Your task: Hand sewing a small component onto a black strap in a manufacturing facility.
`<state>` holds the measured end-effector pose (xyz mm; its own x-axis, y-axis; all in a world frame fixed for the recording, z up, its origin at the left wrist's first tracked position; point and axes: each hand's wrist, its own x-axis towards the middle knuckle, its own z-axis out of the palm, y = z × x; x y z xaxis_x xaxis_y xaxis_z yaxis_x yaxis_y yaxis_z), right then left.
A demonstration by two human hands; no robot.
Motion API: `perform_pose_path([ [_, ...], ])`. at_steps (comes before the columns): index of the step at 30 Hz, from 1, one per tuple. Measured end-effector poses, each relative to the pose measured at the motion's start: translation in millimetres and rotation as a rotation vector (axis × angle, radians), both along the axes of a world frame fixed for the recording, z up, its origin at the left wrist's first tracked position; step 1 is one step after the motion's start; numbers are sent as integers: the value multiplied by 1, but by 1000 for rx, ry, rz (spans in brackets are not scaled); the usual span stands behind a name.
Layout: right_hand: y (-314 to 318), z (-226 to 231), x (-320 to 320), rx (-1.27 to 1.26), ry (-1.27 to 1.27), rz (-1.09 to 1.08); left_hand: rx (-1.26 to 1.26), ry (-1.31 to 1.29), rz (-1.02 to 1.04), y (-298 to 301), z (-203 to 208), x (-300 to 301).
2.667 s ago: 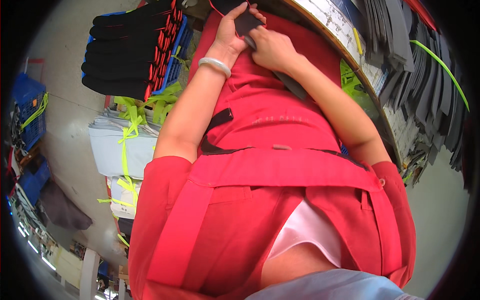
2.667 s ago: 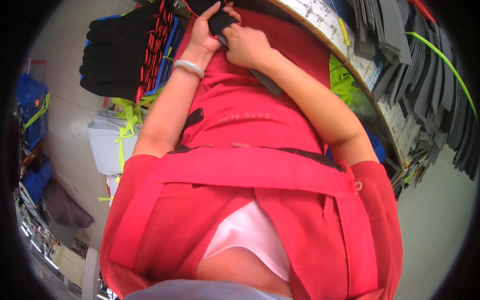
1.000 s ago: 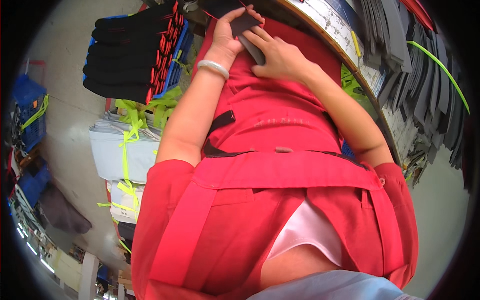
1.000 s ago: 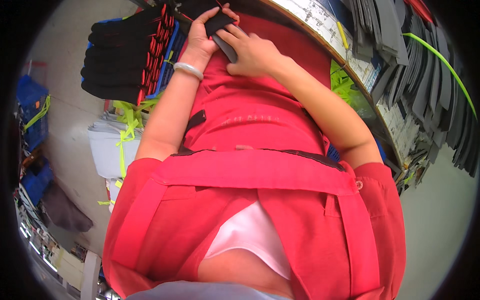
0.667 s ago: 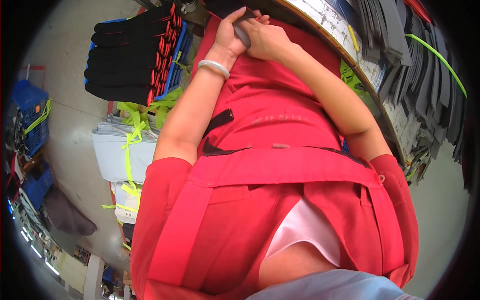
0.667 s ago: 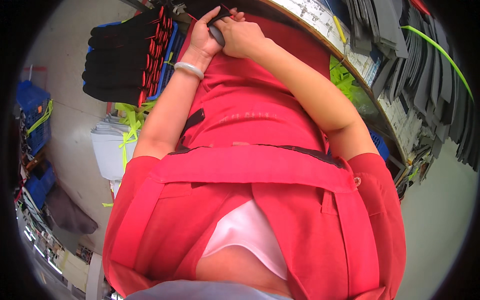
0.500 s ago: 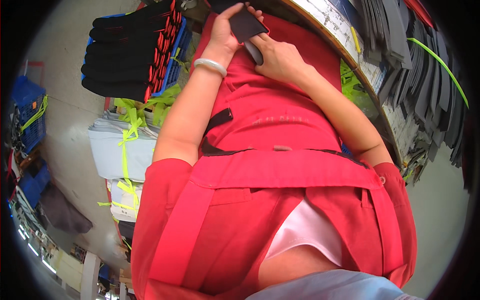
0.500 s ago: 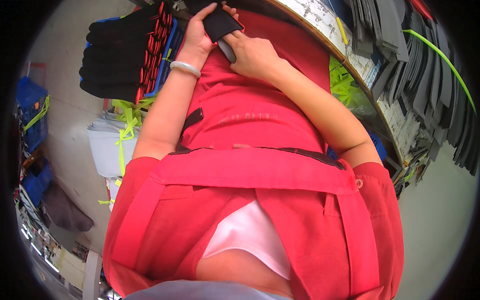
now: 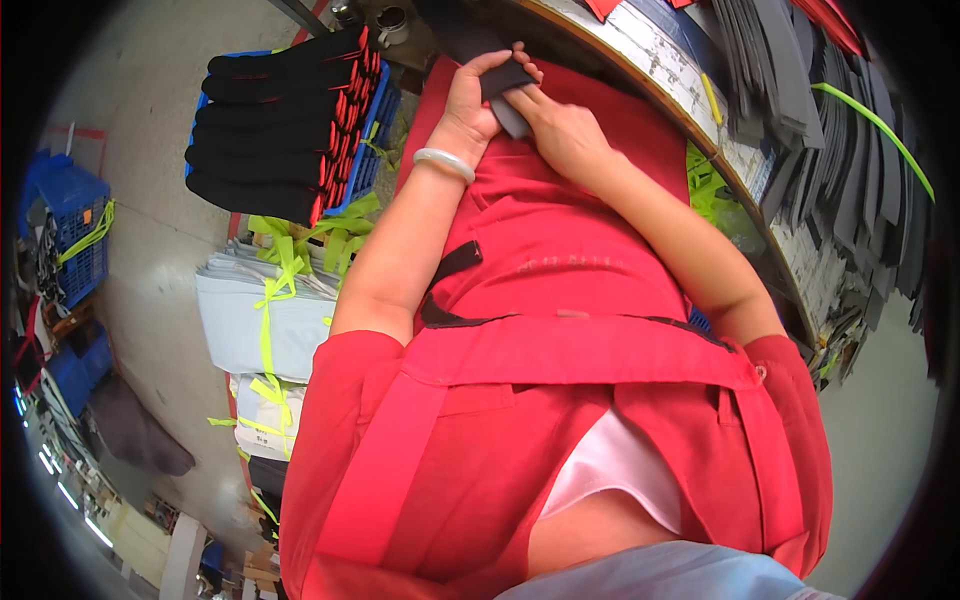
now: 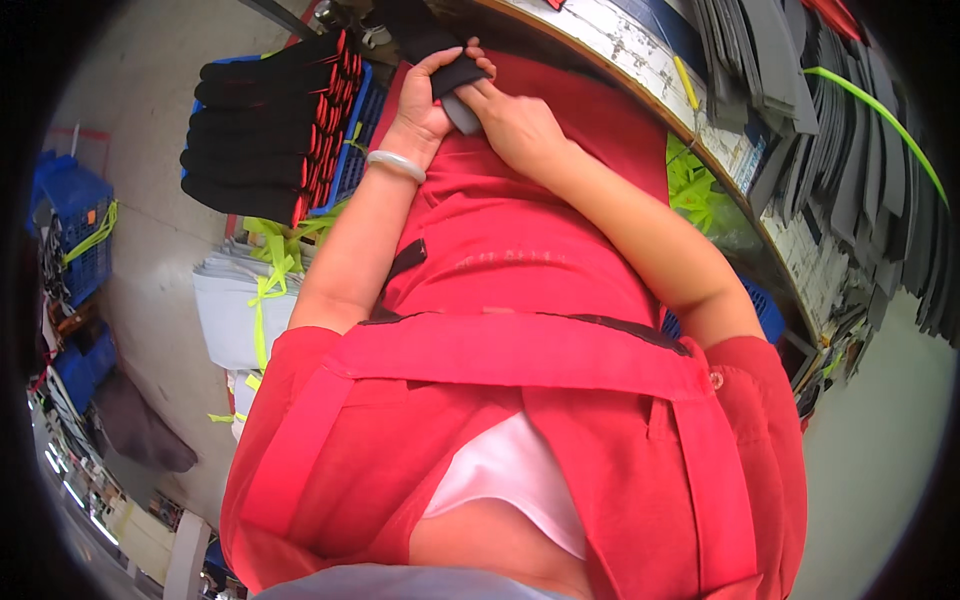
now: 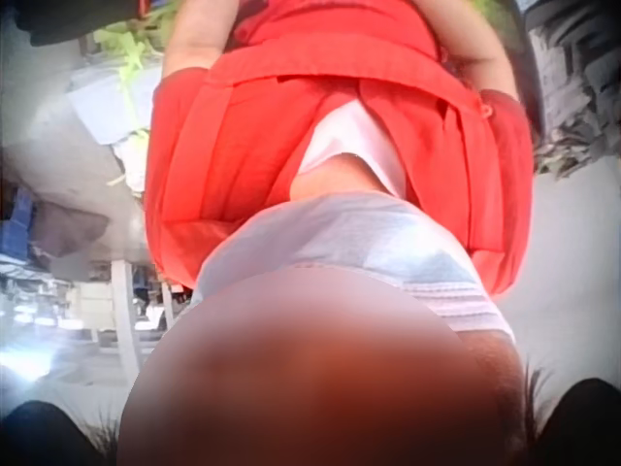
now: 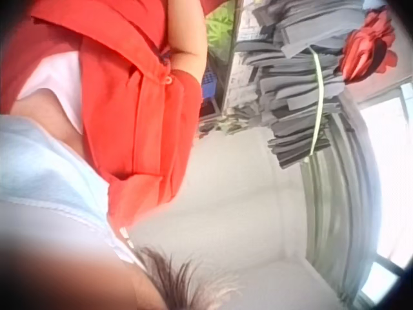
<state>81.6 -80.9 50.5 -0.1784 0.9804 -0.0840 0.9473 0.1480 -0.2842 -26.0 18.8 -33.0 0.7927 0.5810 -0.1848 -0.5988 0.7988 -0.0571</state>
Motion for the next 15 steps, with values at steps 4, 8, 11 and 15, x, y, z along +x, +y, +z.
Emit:
perform_pose_path([
  [4,25,-10,3,-2,-31,-11,-3,113,-65,-2,15,3],
  [8,-1,10,1,-45,-43,11,52,184,-17,4,16,-9],
  [11,10,-3,0,-58,-46,28,146,187,-41,9,-5,-9],
  [15,32,-5,1,-165,-118,53,122,186,-38,11,-1,-1],
])
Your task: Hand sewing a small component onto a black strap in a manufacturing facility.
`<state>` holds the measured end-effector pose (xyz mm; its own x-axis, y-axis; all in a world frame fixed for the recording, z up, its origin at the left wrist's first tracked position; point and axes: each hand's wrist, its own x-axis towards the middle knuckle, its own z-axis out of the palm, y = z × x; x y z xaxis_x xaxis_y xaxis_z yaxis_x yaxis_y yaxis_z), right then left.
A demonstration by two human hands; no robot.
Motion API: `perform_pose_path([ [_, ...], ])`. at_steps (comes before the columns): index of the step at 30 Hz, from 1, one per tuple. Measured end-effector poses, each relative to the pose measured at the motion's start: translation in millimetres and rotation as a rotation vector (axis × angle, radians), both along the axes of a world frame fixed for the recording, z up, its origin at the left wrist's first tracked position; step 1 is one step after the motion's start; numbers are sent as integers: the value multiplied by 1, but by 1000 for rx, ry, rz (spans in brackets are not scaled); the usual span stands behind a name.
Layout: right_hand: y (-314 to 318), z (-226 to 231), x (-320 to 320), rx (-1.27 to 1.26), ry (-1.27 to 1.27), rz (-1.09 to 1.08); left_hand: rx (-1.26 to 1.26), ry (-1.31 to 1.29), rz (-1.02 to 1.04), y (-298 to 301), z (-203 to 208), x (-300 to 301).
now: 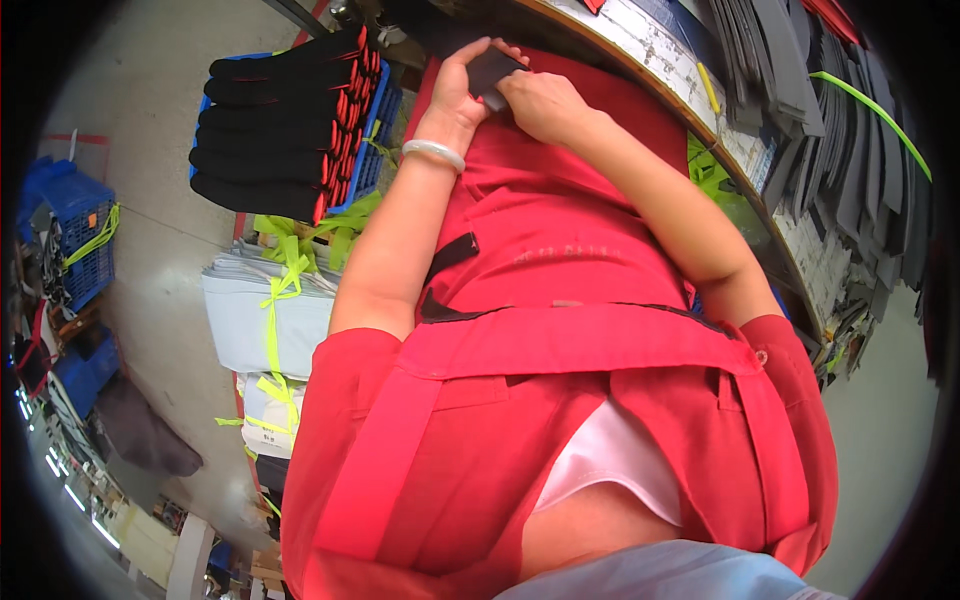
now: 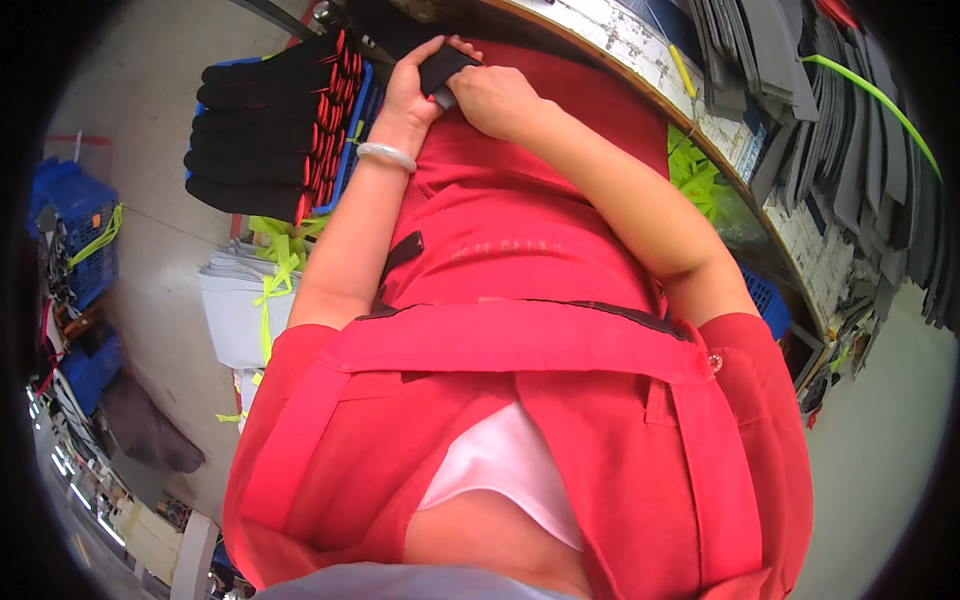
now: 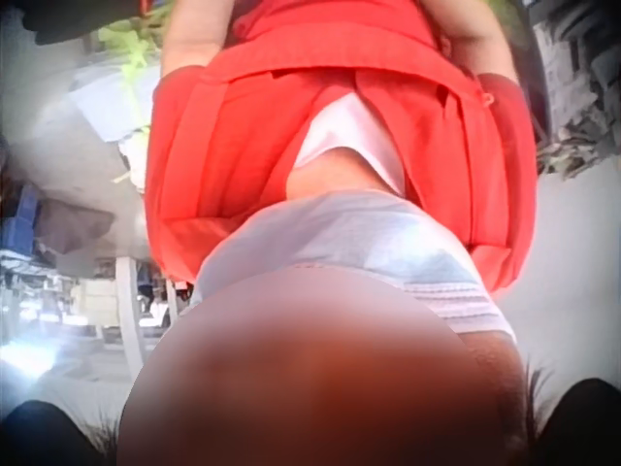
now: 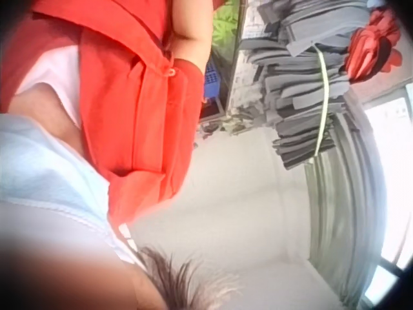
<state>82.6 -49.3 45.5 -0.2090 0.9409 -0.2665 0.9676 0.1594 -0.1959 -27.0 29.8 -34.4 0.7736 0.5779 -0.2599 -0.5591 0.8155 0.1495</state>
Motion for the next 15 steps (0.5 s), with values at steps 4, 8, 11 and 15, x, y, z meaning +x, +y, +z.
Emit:
perform_pose_path([
  [4,-36,22,-12,340,326,10,-22,-42,2,0,7,-8],
  [8,-21,-6,-2,279,293,-68,-91,-62,54,-13,2,-2],
  [11,-10,-1,-6,104,248,-45,-123,-54,137,-23,12,-12],
  [15,-39,34,-22,224,518,193,-171,57,208,-54,50,-55],
])
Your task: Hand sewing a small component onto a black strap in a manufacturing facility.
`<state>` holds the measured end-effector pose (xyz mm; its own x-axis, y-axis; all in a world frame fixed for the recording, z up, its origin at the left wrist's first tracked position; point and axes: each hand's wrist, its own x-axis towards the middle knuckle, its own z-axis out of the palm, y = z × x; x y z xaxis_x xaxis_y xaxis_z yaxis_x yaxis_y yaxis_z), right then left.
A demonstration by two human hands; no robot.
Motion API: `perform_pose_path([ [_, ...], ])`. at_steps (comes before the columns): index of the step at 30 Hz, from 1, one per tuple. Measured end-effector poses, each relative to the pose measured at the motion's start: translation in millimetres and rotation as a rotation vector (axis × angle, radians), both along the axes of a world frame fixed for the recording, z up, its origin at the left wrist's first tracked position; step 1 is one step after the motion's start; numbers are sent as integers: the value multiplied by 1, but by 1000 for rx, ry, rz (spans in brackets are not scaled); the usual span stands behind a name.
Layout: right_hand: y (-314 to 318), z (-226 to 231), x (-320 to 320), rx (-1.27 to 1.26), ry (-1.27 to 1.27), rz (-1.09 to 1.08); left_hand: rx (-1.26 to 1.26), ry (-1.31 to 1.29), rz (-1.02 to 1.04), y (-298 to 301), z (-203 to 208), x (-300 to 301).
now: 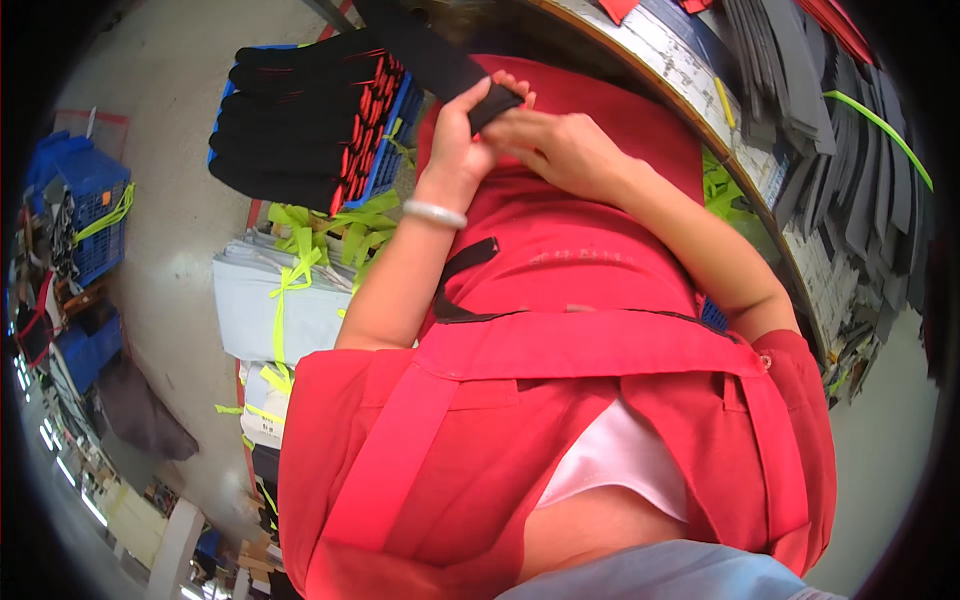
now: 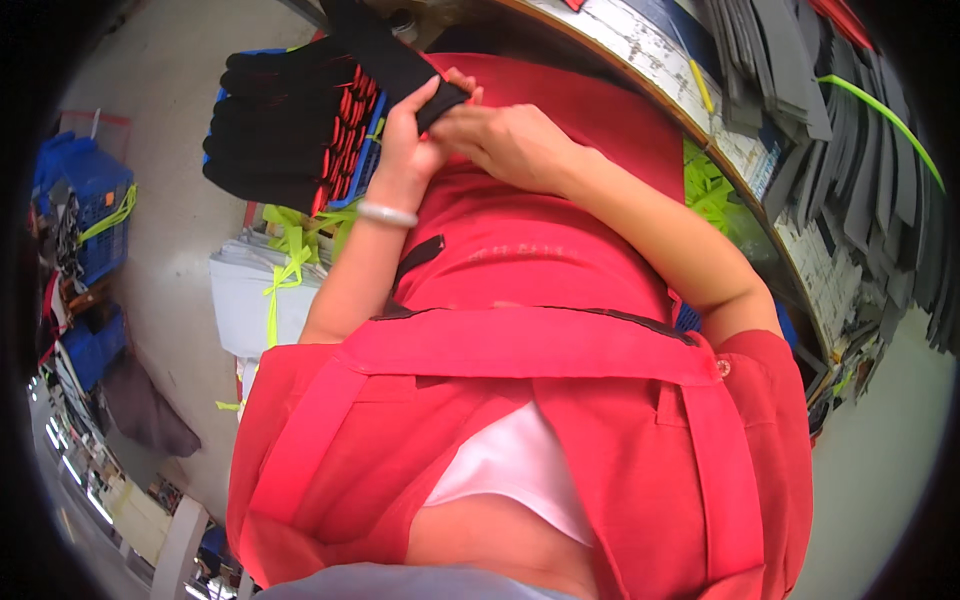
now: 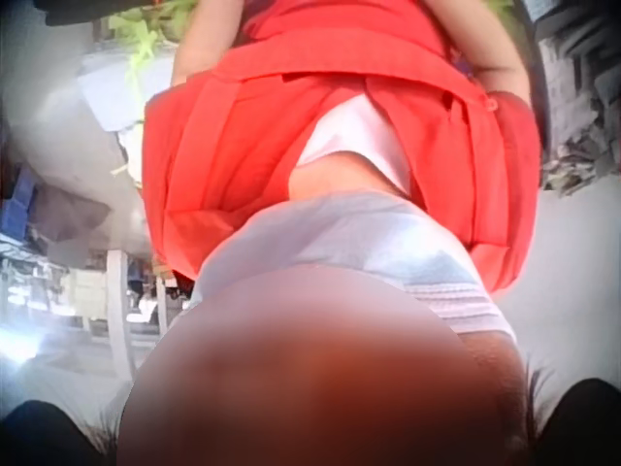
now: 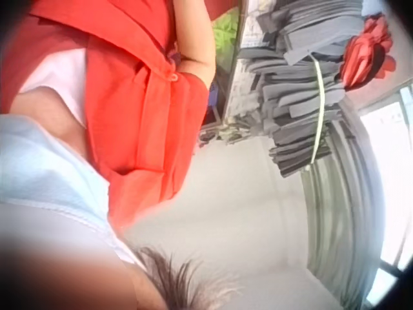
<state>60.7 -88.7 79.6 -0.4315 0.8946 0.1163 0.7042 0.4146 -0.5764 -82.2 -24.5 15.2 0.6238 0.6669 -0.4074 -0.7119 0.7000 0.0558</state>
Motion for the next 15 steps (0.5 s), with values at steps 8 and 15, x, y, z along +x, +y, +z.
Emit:
perform_pose_path([
  [8,37,36,-6,-658,705,-278,239,287,-42,-86,65,-55],
  [15,53,19,-28,-486,786,-383,332,93,-406,-39,80,-30],
])
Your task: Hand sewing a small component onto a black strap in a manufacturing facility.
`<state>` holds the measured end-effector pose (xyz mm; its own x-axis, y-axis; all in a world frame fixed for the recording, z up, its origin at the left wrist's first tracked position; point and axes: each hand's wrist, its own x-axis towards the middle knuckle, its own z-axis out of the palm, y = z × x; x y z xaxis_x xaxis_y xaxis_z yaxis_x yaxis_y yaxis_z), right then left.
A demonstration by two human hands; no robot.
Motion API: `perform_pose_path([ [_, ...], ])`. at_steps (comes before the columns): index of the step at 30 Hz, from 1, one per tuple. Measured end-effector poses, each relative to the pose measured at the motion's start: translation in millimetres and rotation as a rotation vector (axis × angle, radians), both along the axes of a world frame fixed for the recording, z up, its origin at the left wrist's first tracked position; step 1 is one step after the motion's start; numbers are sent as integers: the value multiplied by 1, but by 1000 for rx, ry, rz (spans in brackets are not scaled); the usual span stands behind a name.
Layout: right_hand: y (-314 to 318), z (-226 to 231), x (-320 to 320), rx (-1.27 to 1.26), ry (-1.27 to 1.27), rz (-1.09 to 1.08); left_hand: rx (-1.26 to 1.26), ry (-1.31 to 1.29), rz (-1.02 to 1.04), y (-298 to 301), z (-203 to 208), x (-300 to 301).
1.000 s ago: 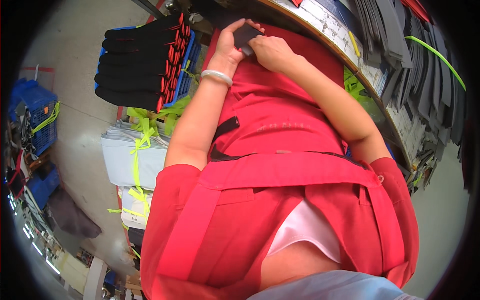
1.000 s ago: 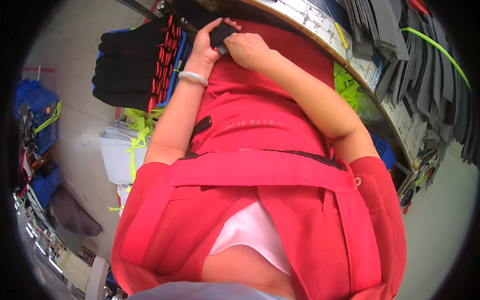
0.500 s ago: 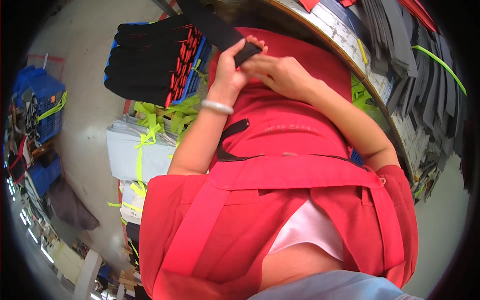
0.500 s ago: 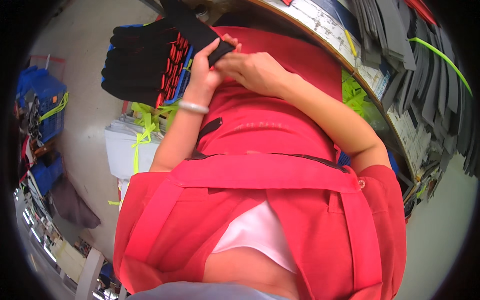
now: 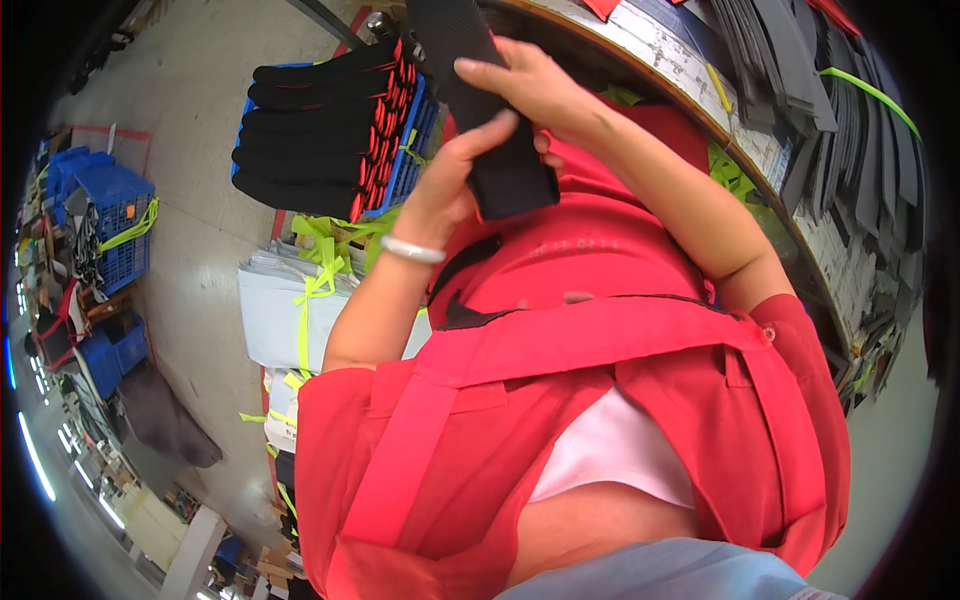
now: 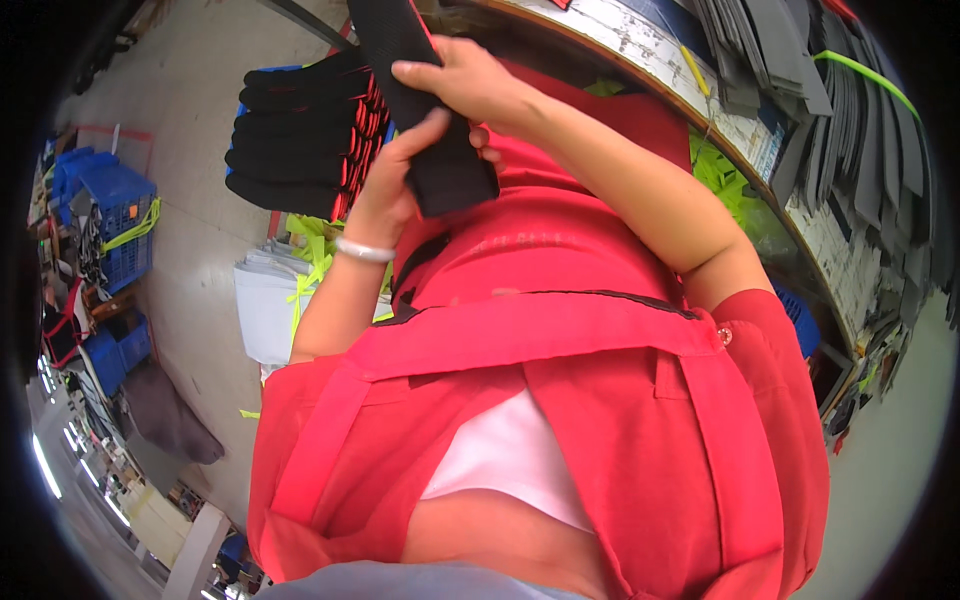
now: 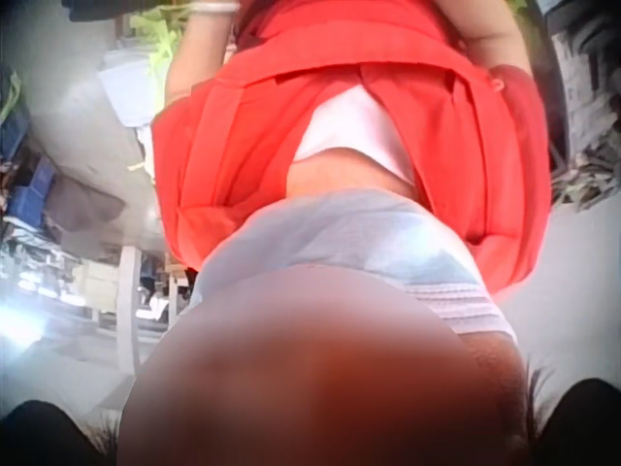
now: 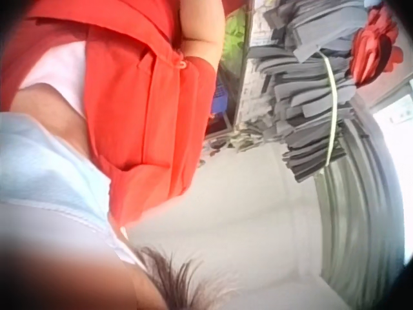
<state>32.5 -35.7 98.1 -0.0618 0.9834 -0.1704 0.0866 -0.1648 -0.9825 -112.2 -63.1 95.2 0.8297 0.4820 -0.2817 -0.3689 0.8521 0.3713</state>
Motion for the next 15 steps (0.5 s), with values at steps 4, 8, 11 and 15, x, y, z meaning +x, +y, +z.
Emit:
perform_pose_path([
  [4,31,58,38,79,74,-114,200,143,-73,-17,11,28],
  [8,17,39,44,405,-171,-137,318,290,-154,-34,10,21],
  [11,20,27,49,137,79,-91,464,360,-181,-34,12,10],
  [15,42,8,71,450,-205,-309,899,316,-372,-43,5,0],
])
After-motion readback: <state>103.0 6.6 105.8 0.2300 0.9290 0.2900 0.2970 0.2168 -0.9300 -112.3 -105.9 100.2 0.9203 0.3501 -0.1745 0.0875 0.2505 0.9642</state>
